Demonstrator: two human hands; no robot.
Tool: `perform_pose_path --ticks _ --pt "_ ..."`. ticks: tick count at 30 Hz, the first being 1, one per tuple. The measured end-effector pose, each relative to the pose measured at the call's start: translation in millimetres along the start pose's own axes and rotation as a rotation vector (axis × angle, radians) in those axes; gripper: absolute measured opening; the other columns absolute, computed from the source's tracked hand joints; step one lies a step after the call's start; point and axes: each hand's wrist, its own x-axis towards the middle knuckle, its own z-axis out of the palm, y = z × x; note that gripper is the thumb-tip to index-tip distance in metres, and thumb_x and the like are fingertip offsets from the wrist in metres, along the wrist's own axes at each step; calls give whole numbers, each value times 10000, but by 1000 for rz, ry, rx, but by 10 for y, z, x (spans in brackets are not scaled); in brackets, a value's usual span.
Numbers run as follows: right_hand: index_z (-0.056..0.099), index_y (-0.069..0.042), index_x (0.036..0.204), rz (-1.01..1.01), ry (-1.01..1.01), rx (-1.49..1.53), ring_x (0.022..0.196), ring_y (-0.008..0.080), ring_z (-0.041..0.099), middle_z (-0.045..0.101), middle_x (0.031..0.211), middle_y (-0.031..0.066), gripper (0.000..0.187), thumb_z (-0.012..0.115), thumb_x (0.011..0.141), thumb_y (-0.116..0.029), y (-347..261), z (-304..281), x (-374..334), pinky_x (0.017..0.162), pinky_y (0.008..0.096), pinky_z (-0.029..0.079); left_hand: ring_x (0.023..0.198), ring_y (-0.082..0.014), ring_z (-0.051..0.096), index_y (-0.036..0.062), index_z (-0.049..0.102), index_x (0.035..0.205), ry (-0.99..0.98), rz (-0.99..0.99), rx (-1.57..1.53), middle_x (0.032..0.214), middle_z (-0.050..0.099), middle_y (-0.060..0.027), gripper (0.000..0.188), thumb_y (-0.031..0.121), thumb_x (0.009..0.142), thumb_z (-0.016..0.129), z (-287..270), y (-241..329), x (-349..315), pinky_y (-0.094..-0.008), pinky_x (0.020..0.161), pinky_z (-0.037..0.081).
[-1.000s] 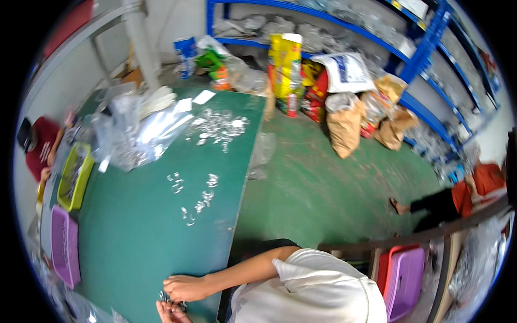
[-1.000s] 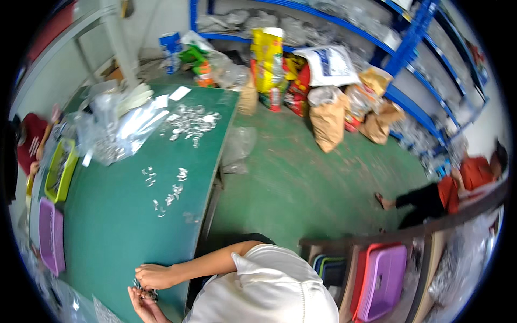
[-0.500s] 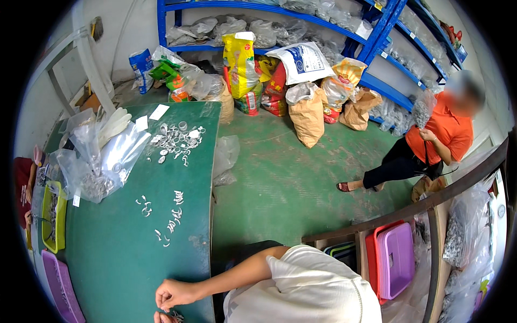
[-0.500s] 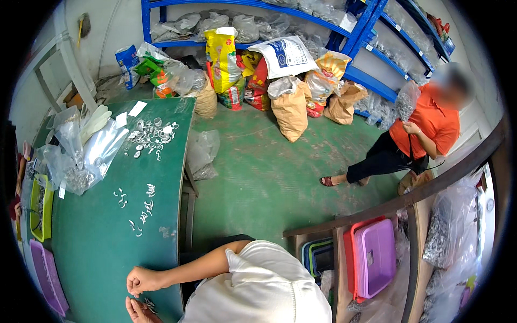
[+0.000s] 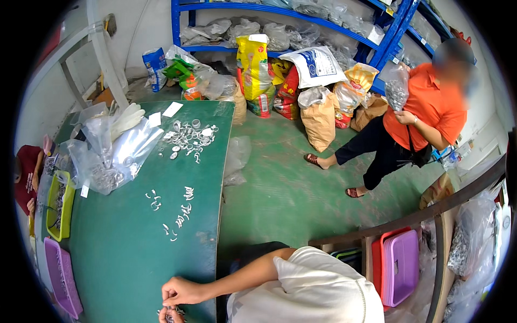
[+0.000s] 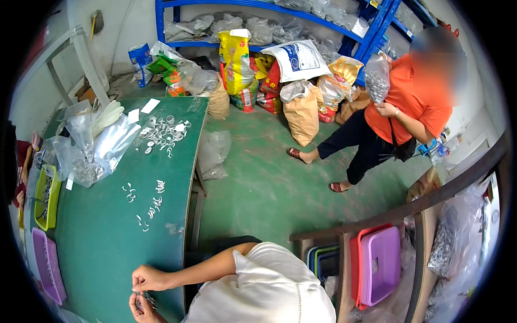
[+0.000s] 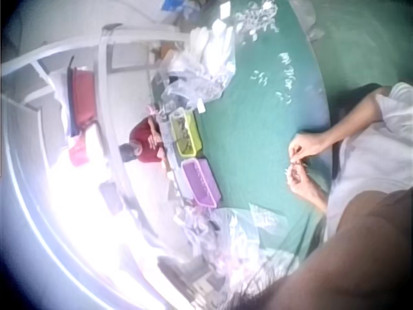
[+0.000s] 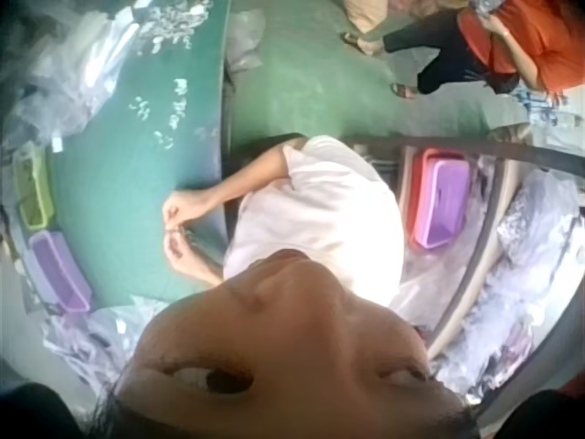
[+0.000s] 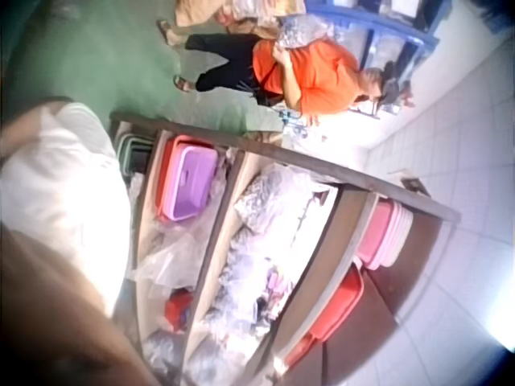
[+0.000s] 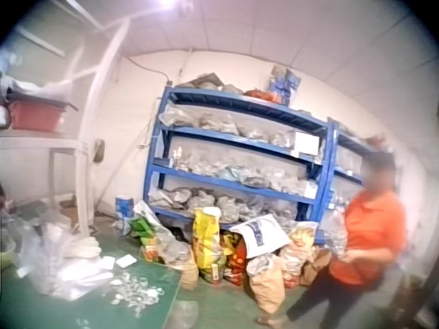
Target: The person sits at a green workbench and repeatedly picks up small, silver, curved metal pieces from a pile. They manipulate each piece with both hands, seemingly inspecting or adjusting it, before placing it back onto the table. The process is repetitive and involves handling the small components one by one.
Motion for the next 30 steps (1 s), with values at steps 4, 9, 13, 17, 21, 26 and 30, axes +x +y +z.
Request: perform_pose_path --ticks 4,9,13,17,21,26,30 --pt "540 34 702 9 -15 -56 573 85 584 608 621 72 174 643 801 -65 -2 -1 -16 478 218 425 716 -107 525 -4 590 953 -1 -7 13 803 586 -42 143 98 852 587 12 28 -17 -225 628 407" --pt "547 32 710 8 -43 -114 568 73 567 611 628 58 178 644 807 -81 -64 25 -31 484 215 424 733 -109 526 -10 595 916 11 -5 -39 806 586 -44 119 93 861 571 -14 11 -20 -230 644 411" --pt "569 37 746 -24 -59 -147 605 73 567 622 679 62 161 642 808 -92 -60 30 -54 511 215 428 752 -128 540 -23 585 928 -8 -27 -103 834 589 -59 142 104 873 552 -50 -40 -10 -241 666 426" --pt "586 41 779 -33 -112 -127 643 69 561 624 721 59 151 634 814 -98 -60 36 -48 539 214 430 782 -146 551 -27 572 942 15 -102 -192 870 589 -73 163 122 880 547 -64 32 -38 -252 695 442" --pt "582 41 779 -1 -162 -162 628 61 546 614 700 49 156 616 829 -103 -109 37 -72 532 219 423 811 -148 551 -18 569 944 14 -153 -231 898 584 -73 178 148 882 551 -135 8 -52 -248 706 449" --pt "576 35 770 78 -222 -157 583 59 534 608 647 45 181 608 844 -126 -173 123 -95 514 225 415 887 -149 538 -13 514 1055 -128 -253 -587 980 564 -86 216 147 911 487 -246 -73 -127 -247 743 449" --pt "559 32 748 46 -230 -145 547 74 521 602 622 48 199 605 849 -134 -179 214 -102 504 229 408 932 -150 537 -9 495 1094 -73 55 -224 1026 558 -93 251 171 920 488 -281 -373 -152 -268 808 438"
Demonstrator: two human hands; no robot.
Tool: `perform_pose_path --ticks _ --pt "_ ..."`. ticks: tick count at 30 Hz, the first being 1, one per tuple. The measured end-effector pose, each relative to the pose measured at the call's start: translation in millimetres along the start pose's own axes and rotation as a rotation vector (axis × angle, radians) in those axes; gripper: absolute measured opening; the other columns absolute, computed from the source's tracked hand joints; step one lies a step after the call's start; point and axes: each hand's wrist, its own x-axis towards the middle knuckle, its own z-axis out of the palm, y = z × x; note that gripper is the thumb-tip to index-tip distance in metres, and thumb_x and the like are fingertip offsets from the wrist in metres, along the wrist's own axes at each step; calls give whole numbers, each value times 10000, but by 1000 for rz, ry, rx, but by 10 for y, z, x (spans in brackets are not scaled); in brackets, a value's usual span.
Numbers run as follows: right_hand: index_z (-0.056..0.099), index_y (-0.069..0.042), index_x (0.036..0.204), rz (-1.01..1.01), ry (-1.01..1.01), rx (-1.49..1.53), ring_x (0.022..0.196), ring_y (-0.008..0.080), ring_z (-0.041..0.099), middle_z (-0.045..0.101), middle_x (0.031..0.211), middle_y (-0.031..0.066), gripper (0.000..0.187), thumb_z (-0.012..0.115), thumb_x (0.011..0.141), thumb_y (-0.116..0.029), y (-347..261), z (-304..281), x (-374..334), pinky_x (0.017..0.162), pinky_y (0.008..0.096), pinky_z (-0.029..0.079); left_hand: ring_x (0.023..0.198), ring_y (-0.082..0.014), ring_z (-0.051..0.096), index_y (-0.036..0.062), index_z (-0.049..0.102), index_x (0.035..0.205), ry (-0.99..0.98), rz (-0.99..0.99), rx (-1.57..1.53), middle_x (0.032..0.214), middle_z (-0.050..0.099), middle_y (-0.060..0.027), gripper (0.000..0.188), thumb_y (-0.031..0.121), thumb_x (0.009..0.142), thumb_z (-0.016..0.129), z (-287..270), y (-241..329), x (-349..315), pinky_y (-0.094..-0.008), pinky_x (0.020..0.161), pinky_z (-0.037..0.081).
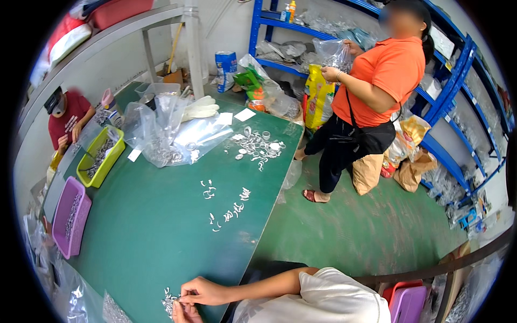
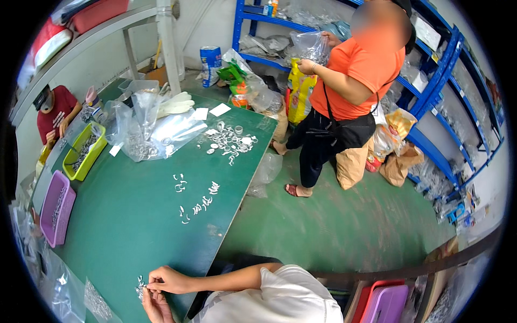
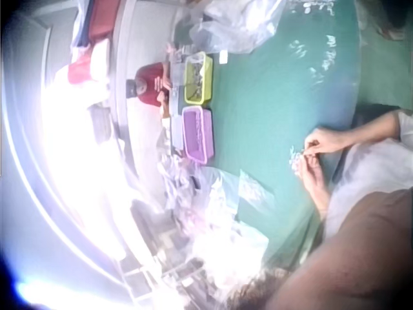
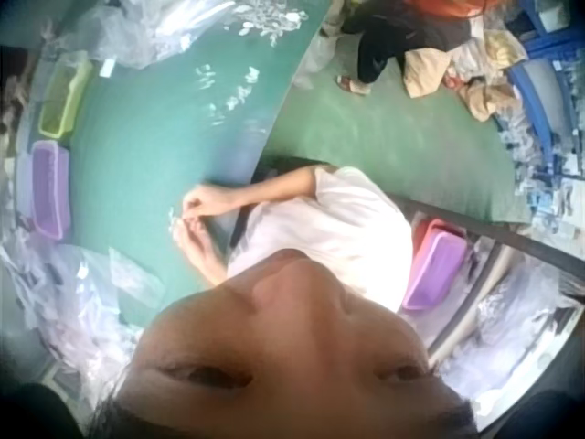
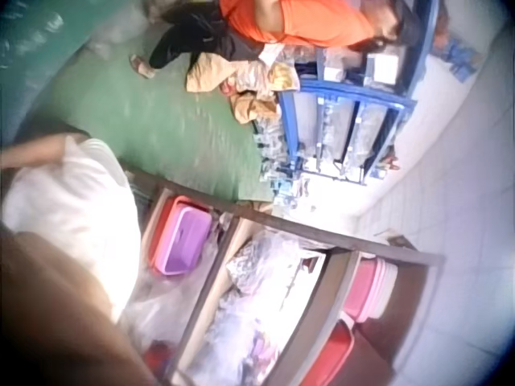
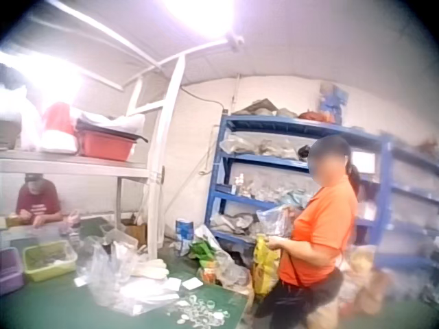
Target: The person sits at a green workbench and repeatedly picks up small, silver, curved metal pieces from a pile. They manipulate each piece with both hands, seemingly inspecting or adjusting it, before placing it back onto the table. The process is repetitive and involves handling the small components one by one.
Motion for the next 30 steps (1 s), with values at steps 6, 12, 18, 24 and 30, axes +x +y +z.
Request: perform_pose_path --ticks 6,12,18,24,30 --pt "556 24 763 -26 -34 -123 558 104 528 596 635 63 152 593 836 -104 30 56 0 523 253 404 898 -153 557 13 505 1073 142 -236 -327 964 570 -75 209 105 887 528 79 269 -39 -255 739 465" --pt "573 -16 868 -126 17 -615 834 240 490 556 846 69 188 659 770 -151 120 -34 84 726 343 398 825 -134 532 16 514 1020 190 -254 -641 941 553 -78 174 90 864 543 -124 111 -55 -225 643 443" --pt "548 -33 972 -204 -226 -1050 951 228 432 472 1006 66 308 674 702 -108 217 59 22 766 321 361 672 -111 489 30 478 914 234 -172 -779 833 528 -83 102 121 876 503 -170 -5 -62 -203 580 447" --pt "528 -14 804 -355 -226 -996 826 248 451 475 839 88 111 610 734 -40 368 78 21 711 343 377 666 -112 506 -34 515 1020 306 -173 -761 868 564 -102 178 -23 842 511 -200 -62 -55 -196 575 461" --pt "584 -15 825 -269 -188 -762 823 253 518 561 849 72 86 615 772 -76 265 9 75 734 344 421 656 -82 482 -44 527 1017 303 -149 -656 824 554 -76 169 9 856 529 -220 -106 -48 -186 519 401"
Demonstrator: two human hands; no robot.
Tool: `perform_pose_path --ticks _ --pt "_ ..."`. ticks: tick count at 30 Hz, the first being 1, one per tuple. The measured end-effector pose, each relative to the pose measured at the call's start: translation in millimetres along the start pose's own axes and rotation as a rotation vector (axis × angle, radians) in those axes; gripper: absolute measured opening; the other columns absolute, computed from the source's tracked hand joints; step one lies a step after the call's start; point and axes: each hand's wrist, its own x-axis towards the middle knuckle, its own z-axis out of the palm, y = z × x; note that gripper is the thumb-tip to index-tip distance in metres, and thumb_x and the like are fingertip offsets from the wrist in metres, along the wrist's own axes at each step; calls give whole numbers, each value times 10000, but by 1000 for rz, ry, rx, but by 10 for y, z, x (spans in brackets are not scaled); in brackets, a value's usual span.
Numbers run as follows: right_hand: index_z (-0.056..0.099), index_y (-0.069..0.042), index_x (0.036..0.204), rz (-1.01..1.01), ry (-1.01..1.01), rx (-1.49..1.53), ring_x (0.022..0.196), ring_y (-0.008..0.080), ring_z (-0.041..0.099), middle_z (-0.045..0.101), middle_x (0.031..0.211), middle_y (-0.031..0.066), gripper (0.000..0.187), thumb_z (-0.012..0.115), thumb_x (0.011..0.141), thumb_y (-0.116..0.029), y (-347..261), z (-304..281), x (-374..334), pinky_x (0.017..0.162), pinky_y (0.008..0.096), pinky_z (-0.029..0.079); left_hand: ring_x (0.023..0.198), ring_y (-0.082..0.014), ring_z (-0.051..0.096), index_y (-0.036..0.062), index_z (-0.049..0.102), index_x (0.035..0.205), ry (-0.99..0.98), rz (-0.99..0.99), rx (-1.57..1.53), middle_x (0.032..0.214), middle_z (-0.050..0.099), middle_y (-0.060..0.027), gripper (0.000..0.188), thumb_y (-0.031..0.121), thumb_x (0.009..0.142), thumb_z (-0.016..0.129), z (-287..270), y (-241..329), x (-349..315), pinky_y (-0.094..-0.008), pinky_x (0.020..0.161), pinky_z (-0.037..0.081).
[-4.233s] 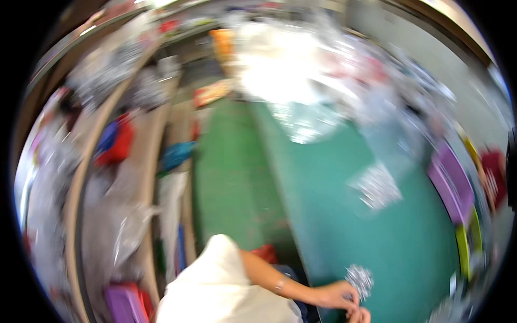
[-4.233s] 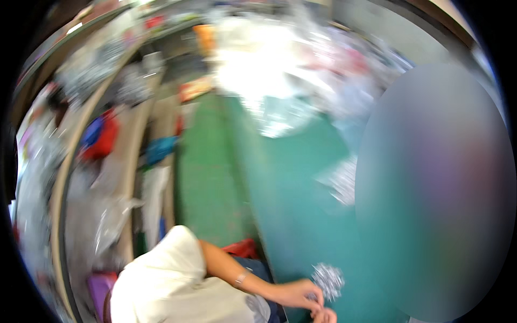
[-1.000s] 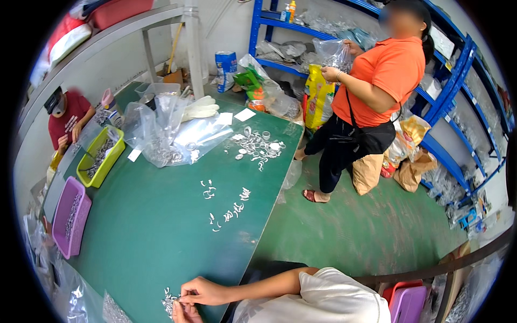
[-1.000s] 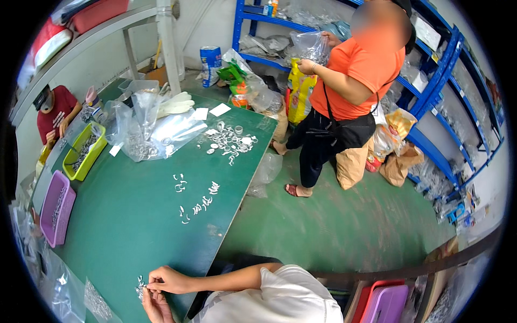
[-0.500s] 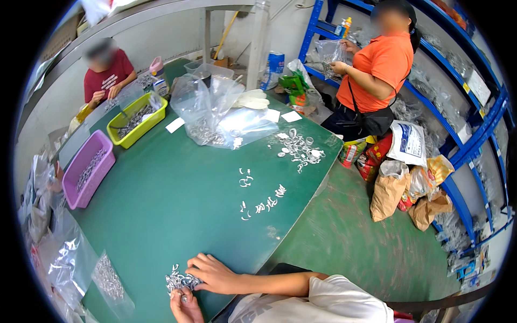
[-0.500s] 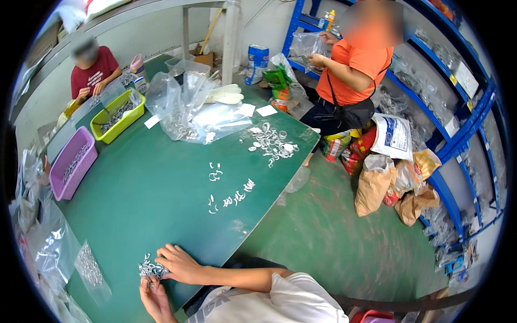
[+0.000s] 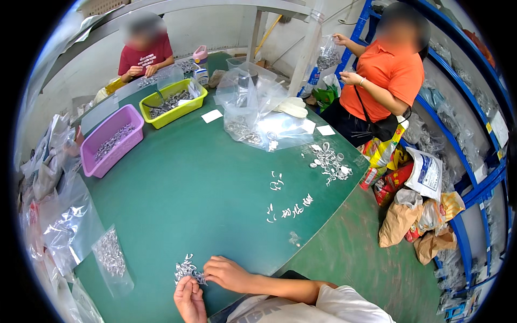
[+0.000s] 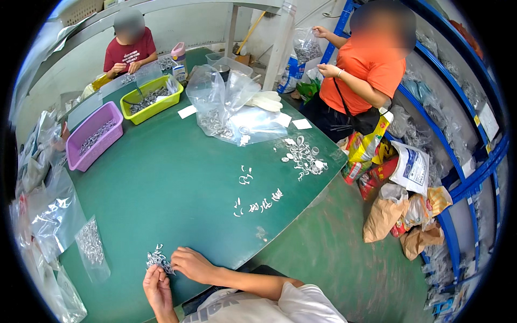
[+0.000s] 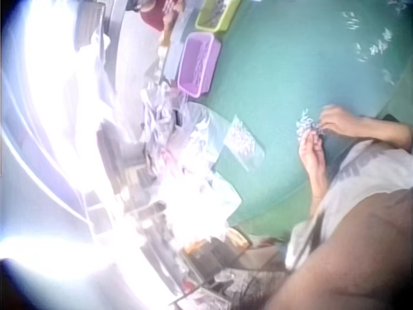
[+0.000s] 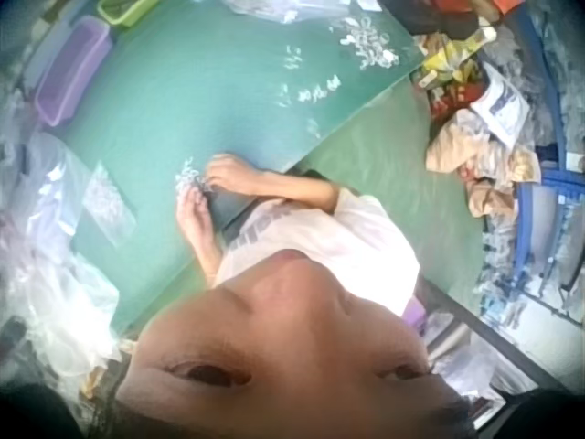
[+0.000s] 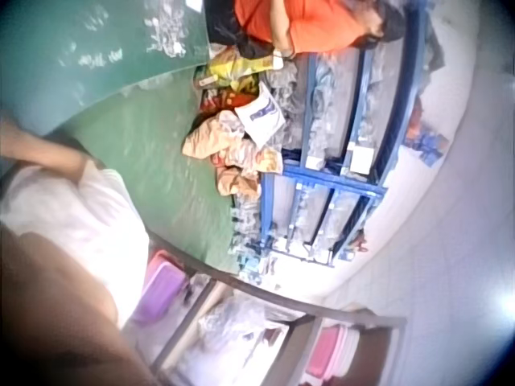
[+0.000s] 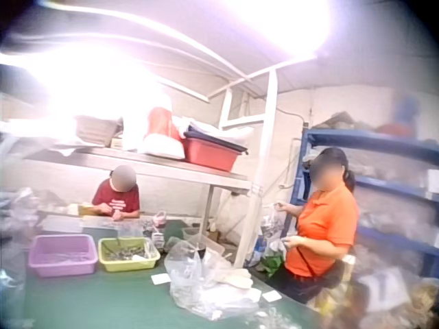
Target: The person sits at a green workbench and repeatedly picks up small, silver, curved metal pieces from a pile. They manipulate each piece with both hands, seemingly inspecting or adjusting it, before placing it back onto the table. The process is repetitive and involves handling the small components one by one.
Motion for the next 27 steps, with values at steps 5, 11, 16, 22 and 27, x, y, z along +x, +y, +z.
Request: perform_pose_path --ticks 5,11,16,22,27 --pt "605 -21 801 122 75 151 724 214 549 571 762 70 93 639 791 -107 18 -32 46 663 311 438 631 -72 474 -23 542 1014 45 29 140 785 545 -46 173 19 848 563 119 2 -36 -186 504 379" --pt "638 -24 856 474 -21 513 633 91 518 586 730 23 97 641 818 -113 -85 -132 106 582 235 414 610 -84 498 -40 547 1031 -66 60 365 794 574 -54 213 20 832 592 219 28 -32 -190 523 396" --pt "640 -23 886 355 -53 469 671 99 524 587 784 34 87 626 822 -80 -70 -142 87 608 232 418 610 -84 510 -56 567 1014 -39 -49 279 830 595 -78 202 -30 817 597 245 27 -3 -190 524 398" --pt "640 -25 901 352 -120 437 675 109 535 585 795 41 92 624 819 -62 -71 -199 133 626 234 428 579 -63 492 -37 599 918 -36 -53 361 740 584 -41 110 -17 811 614 246 74 16 -174 505 381" --pt "640 -24 890 326 -56 366 663 105 535 584 773 35 87 635 808 -53 -91 -172 178 600 234 429 573 -74 491 -35 590 894 -30 -20 309 711 581 -45 91 -8 810 615 266 65 56 -188 512 386"
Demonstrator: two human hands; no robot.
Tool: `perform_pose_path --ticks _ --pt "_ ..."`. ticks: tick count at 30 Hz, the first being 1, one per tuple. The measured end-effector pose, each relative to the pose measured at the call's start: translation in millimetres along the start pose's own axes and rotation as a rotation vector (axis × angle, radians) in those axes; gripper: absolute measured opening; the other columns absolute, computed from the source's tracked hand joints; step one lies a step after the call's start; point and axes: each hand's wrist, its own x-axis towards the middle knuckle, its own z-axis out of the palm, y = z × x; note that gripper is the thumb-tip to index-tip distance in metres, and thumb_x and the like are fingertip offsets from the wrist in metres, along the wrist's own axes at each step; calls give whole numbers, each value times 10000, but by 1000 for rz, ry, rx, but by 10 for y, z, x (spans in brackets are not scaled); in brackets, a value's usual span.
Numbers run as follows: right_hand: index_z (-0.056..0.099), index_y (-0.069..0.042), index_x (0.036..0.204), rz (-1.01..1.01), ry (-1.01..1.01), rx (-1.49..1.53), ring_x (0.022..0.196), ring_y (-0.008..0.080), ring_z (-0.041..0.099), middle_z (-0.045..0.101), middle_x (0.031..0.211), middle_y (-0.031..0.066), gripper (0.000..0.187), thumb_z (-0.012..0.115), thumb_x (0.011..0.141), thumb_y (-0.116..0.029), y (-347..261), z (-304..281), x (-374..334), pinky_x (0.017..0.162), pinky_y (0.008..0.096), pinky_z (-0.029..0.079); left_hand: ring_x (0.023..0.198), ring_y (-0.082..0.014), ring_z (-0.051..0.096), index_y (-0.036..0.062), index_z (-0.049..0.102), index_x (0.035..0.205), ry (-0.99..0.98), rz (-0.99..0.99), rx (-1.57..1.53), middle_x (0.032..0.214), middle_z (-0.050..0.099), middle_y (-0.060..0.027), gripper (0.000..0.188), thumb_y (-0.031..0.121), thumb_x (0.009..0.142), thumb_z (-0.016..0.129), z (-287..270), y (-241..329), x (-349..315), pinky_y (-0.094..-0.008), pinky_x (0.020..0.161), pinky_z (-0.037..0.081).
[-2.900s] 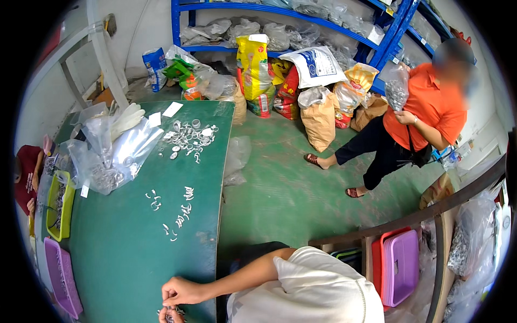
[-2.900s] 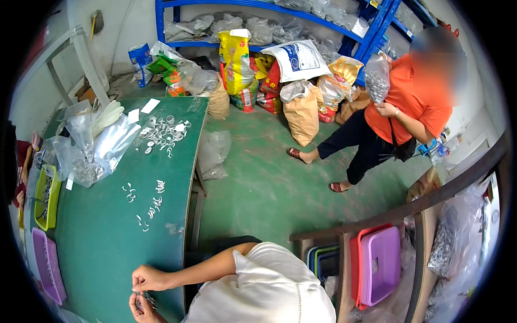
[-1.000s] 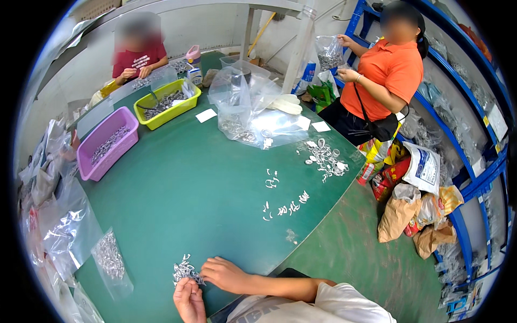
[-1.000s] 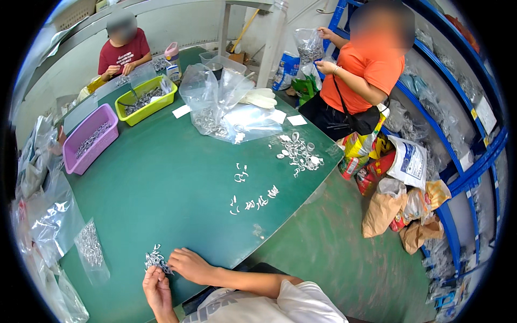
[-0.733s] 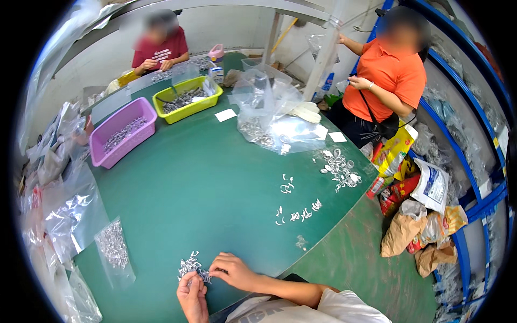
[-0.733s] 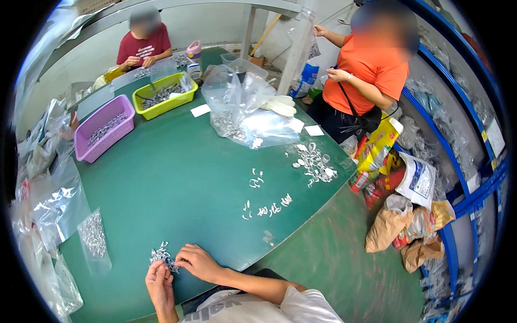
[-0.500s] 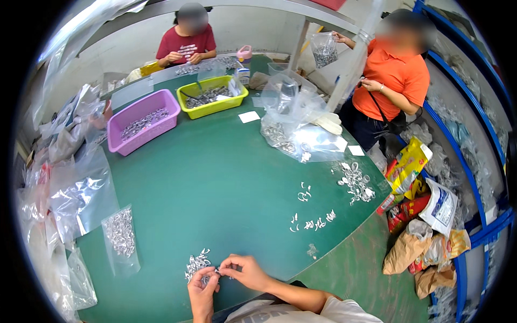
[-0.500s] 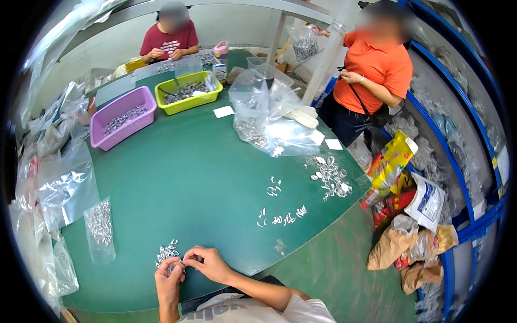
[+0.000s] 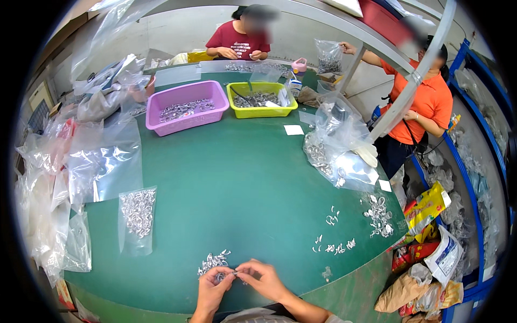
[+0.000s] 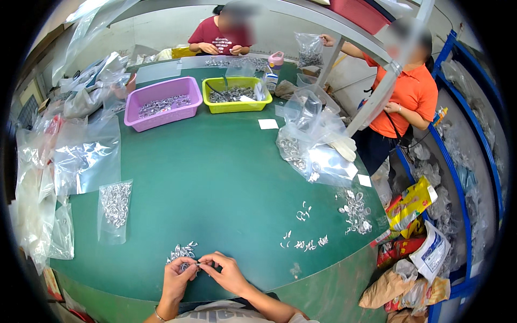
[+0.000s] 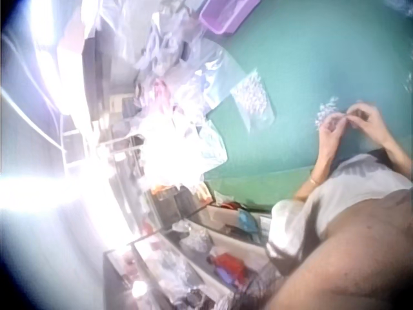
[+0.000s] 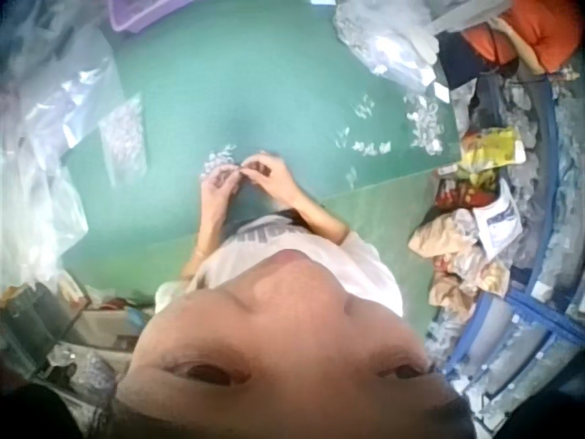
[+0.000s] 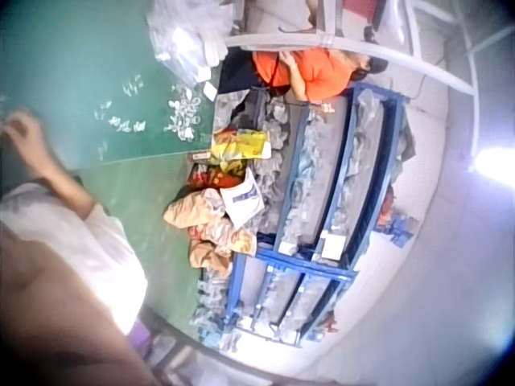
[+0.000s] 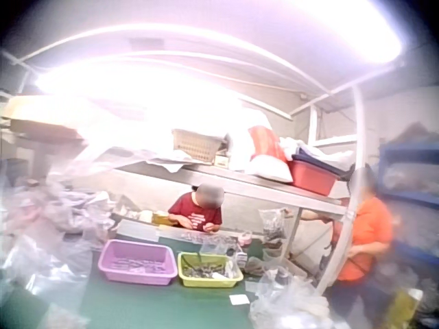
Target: The person sits at a green workbench and repeatedly picks up small, silver, curved metal pieces from a pile. They manipulate each piece with both hands, seemingly inspecting or adjusting it, before placing it back onto the table. The process is repetitive and involves handling the small components one by one.
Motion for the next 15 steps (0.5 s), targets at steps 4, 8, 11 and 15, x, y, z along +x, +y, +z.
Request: perform_pose_path --ticks 4,8,11,15 --pt "637 -23 887 90 -35 -1 633 100 521 580 754 31 86 637 812 -63 -17 10 17 584 230 423 585 -57 498 -26 598 924 -3 2 -44 749 597 -39 116 -1 813 622 -45 -30 21 -167 509 383" --pt "636 -24 888 23 -42 -42 610 96 514 575 743 34 87 634 820 -78 25 17 23 580 229 420 585 -62 502 -27 596 930 11 -11 -57 745 598 -44 120 4 816 620 -45 -43 27 -171 514 392" --pt "636 -24 889 47 -52 -32 611 93 524 574 740 36 88 630 826 -86 14 20 25 577 228 423 585 -64 505 -29 598 932 21 -30 -85 742 597 -42 118 2 820 616 -57 -60 35 -171 517 396" --pt "634 -22 893 75 -28 0 628 91 553 575 743 37 94 623 835 -95 48 25 16 573 225 430 582 -59 500 -32 605 924 24 -19 -58 741 599 -40 107 1 823 613 -50 -70 34 -166 510 388"
